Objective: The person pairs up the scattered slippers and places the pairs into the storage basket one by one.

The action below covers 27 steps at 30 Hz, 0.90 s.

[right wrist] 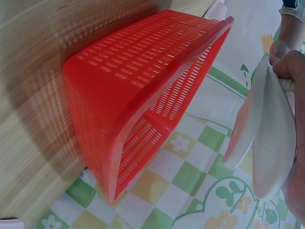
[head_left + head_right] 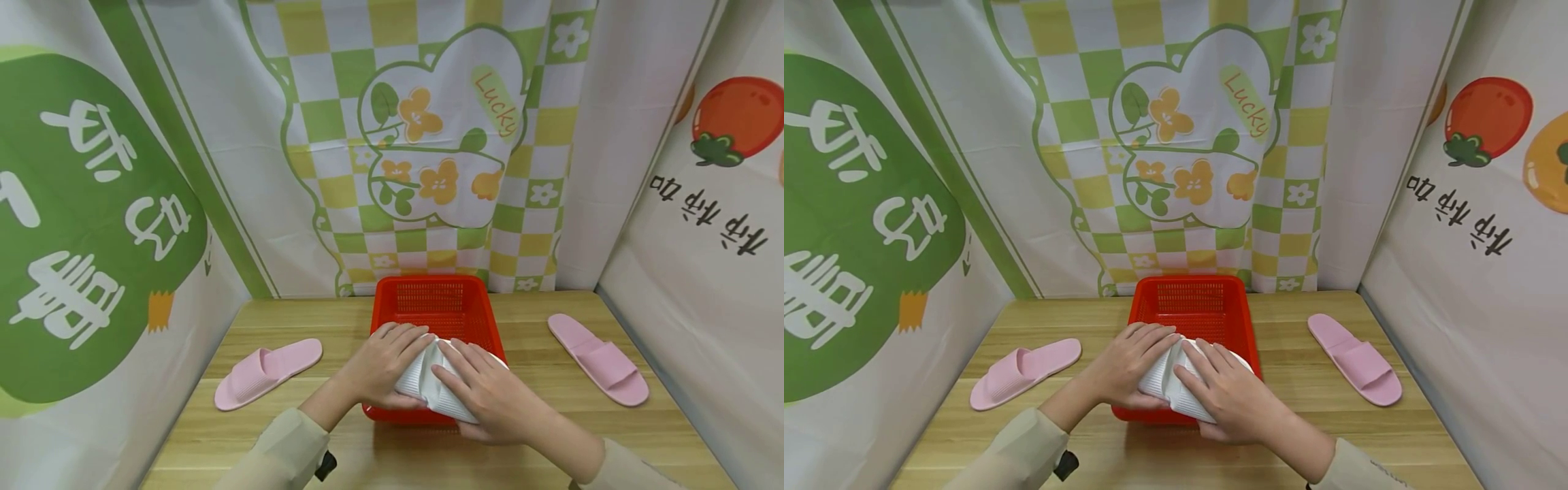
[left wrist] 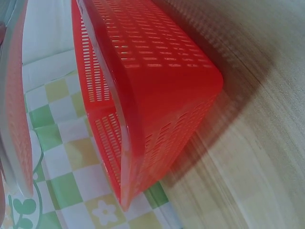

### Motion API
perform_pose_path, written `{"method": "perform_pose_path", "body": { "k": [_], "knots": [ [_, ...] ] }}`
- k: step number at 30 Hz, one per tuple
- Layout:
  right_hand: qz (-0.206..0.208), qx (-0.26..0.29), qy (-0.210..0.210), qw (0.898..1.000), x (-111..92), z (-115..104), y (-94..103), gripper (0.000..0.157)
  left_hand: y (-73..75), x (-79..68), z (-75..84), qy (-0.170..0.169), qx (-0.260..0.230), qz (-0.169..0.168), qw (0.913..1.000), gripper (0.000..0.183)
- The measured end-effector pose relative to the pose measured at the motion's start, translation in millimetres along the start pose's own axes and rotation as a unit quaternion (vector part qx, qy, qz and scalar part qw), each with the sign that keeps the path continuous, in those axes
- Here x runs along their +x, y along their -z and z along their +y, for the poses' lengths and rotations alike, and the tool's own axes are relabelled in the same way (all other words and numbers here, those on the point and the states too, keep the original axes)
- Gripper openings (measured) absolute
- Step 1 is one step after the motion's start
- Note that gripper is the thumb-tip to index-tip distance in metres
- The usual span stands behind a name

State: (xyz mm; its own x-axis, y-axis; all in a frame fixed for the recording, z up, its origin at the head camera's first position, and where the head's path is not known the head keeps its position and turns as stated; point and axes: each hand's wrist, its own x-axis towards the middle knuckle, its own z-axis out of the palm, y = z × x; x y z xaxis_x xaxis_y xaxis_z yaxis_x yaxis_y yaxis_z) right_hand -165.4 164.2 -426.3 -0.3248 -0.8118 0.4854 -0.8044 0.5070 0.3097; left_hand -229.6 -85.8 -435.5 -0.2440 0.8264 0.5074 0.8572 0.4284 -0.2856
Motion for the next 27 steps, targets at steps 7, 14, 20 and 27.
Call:
{"method": "perform_pose_path", "body": {
  "k": [7,14,20,27],
  "knots": [
    [0.009,0.001,0.001,1.0,0.4,1.5,-0.7,0.08,-2.0,-0.2,-1.3,0.0,-0.004,-0.001,1.0,0.091],
    [-0.001,0.004,-0.005,1.0,0.4,2.0,1.0,0.079,-2.1,0.2,-1.6,0.003,-0.005,-0.011,0.9999,0.092],
    [0.007,0.0,-0.004,1.0,0.0,3.6,0.4,0.075,-0.5,1.3,-1.7,0.003,-0.002,-0.013,0.9999,0.093],
    [0.02,0.002,0.0,1.0,-0.1,5.7,-0.7,0.077,-0.1,1.2,-2.2,0.009,-0.01,-0.008,0.9999,0.095]
  ]
}}
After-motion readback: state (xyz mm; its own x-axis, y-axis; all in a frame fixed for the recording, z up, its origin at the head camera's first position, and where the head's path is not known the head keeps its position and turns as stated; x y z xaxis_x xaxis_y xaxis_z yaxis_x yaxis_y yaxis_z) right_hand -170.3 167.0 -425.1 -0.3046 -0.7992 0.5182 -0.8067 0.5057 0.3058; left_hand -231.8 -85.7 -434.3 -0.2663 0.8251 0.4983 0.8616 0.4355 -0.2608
